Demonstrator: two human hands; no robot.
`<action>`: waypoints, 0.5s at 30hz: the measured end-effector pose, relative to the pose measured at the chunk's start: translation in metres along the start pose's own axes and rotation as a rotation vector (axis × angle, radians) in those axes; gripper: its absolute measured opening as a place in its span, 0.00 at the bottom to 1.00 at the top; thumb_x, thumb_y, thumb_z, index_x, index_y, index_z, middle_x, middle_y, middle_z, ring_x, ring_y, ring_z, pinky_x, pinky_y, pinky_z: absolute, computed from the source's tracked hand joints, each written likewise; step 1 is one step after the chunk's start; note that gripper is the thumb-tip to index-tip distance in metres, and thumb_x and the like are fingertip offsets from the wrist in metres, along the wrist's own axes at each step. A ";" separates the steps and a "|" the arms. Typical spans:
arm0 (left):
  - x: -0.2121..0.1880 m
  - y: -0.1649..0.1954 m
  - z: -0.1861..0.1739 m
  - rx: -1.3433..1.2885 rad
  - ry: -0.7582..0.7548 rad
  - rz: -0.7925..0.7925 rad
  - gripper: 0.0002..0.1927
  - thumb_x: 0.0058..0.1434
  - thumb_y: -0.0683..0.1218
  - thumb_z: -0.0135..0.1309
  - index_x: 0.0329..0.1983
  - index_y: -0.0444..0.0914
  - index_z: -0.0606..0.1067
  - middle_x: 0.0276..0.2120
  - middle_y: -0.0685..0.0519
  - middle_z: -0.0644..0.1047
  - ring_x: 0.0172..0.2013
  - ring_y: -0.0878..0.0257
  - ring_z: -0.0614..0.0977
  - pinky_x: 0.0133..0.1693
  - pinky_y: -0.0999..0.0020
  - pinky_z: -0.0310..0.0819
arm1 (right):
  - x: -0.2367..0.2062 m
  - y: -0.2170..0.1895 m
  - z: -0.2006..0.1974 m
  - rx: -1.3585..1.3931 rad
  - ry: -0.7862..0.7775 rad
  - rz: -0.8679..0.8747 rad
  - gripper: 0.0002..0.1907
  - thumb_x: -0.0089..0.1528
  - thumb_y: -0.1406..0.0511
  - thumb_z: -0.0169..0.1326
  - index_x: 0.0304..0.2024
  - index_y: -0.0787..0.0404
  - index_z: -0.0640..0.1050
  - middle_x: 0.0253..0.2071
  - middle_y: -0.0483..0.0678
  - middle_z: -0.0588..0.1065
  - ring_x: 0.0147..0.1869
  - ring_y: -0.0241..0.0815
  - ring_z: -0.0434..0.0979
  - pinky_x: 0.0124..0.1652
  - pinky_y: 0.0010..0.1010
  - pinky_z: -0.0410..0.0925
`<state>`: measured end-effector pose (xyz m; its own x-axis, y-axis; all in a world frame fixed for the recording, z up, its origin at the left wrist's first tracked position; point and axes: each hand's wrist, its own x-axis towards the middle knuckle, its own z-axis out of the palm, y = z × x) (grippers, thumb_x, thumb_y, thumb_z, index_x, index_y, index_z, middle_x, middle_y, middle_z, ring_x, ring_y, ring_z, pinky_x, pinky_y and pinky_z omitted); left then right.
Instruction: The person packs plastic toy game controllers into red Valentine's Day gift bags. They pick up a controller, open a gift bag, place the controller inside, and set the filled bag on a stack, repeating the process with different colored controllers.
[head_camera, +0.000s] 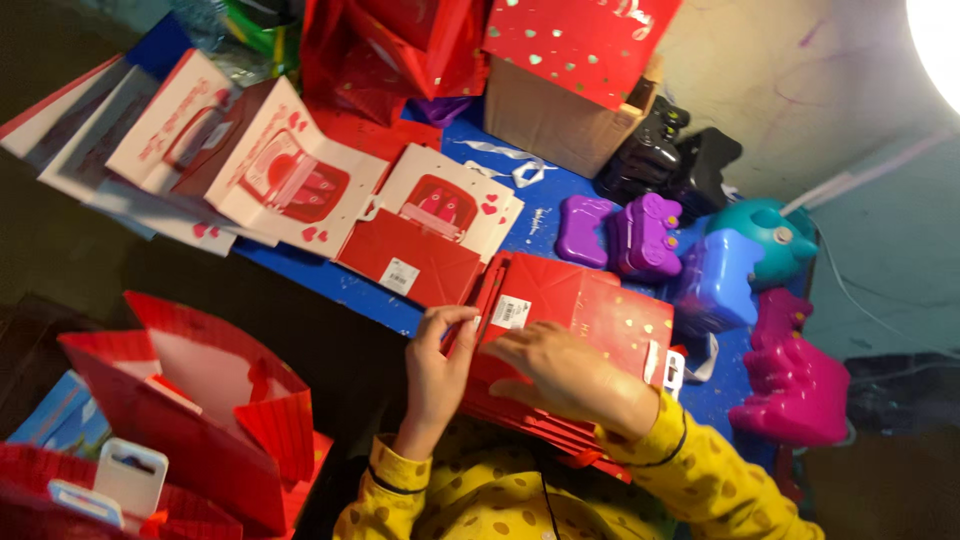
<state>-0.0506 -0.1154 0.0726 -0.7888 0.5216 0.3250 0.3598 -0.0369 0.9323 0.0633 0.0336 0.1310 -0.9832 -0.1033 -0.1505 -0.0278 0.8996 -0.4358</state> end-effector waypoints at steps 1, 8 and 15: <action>-0.006 0.004 0.000 -0.004 0.003 0.003 0.06 0.67 0.39 0.54 0.46 0.35 0.78 0.42 0.47 0.80 0.45 0.55 0.84 0.47 0.65 0.78 | 0.000 -0.006 0.001 0.011 0.009 -0.055 0.27 0.61 0.55 0.57 0.58 0.63 0.73 0.51 0.57 0.76 0.57 0.60 0.74 0.59 0.48 0.64; -0.016 0.000 -0.026 0.137 0.111 0.111 0.07 0.67 0.38 0.54 0.47 0.35 0.77 0.45 0.47 0.79 0.48 0.52 0.81 0.52 0.61 0.75 | 0.006 -0.039 -0.016 0.096 0.014 -0.099 0.26 0.63 0.55 0.56 0.58 0.64 0.73 0.49 0.57 0.75 0.56 0.59 0.75 0.56 0.46 0.66; 0.077 -0.095 -0.060 0.946 0.249 0.086 0.33 0.61 0.46 0.61 0.69 0.37 0.67 0.67 0.37 0.68 0.70 0.38 0.61 0.66 0.35 0.49 | 0.016 -0.052 -0.024 0.168 0.094 -0.161 0.27 0.64 0.56 0.55 0.60 0.65 0.73 0.51 0.58 0.75 0.55 0.59 0.75 0.53 0.45 0.68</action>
<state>-0.1760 -0.1231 0.0185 -0.7849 0.3506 0.5108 0.5857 0.6887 0.4273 0.0449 -0.0043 0.1723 -0.9812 -0.1925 0.0126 -0.1627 0.7911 -0.5897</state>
